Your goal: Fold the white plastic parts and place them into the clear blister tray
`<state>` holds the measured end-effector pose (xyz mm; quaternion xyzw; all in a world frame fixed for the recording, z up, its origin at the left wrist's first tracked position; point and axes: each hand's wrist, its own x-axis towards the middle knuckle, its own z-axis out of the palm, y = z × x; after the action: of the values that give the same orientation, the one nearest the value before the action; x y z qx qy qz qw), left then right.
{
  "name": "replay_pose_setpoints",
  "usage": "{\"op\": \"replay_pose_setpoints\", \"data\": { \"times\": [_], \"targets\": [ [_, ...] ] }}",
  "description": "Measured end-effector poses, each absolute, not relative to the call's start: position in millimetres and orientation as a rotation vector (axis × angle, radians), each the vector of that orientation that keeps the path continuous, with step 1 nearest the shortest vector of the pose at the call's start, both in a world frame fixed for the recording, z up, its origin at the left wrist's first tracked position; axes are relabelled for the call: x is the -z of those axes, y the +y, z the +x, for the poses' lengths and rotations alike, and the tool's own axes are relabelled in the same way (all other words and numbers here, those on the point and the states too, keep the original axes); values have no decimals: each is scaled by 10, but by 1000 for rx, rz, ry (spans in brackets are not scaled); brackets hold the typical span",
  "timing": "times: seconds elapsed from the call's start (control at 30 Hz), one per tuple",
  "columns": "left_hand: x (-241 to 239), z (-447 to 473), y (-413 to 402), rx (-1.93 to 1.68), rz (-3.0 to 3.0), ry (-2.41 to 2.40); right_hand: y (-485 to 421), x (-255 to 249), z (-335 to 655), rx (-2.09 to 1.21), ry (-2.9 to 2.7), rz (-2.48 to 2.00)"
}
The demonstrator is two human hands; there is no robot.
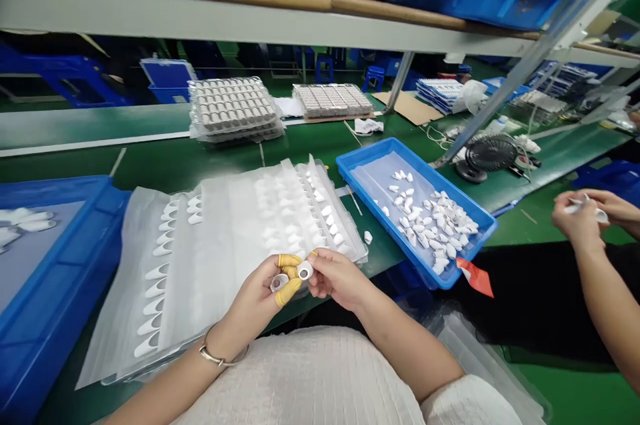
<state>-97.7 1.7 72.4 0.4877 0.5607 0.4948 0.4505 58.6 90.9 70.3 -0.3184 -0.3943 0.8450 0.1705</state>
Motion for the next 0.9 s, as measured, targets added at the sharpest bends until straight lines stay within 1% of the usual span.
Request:
{"op": "replay_pose_setpoints", "data": {
  "times": [0.13,0.23,0.3,0.4,0.47,0.57,0.7,0.8,0.9],
  "targets": [
    [-543,-1266,-127,-1561,916,1348,1065,-922,226,-2217,-1436,-842],
    [-453,-1495,-254,-1663,769,1322,1214,-1029,-383,-1981,-1785,-754],
    [-429,-1603,-352,-1652,677,1306,1256,-991,-903,-1705,-2093,-705],
    [-400,-1718,-511,-1648,568,1261,1231,-785,-1625,-1119,-2517,-727],
    [-357,-1795,-626,-1668,513,1236,1183,-616,-1955,-888,-2669,-761],
    [-278,-1924,-793,-1691,461,1260,1105,-412,-2192,-767,-2748,-776],
    [-277,-2055,-919,-1647,498,1324,1042,-280,-2280,-653,-2811,-794],
    [-361,-2086,-913,-1598,576,1340,1030,-298,-2306,-640,-2831,-796],
    [-431,-2064,-875,-1582,614,1322,1021,-444,-2157,-669,-2804,-787]
  ]
}}
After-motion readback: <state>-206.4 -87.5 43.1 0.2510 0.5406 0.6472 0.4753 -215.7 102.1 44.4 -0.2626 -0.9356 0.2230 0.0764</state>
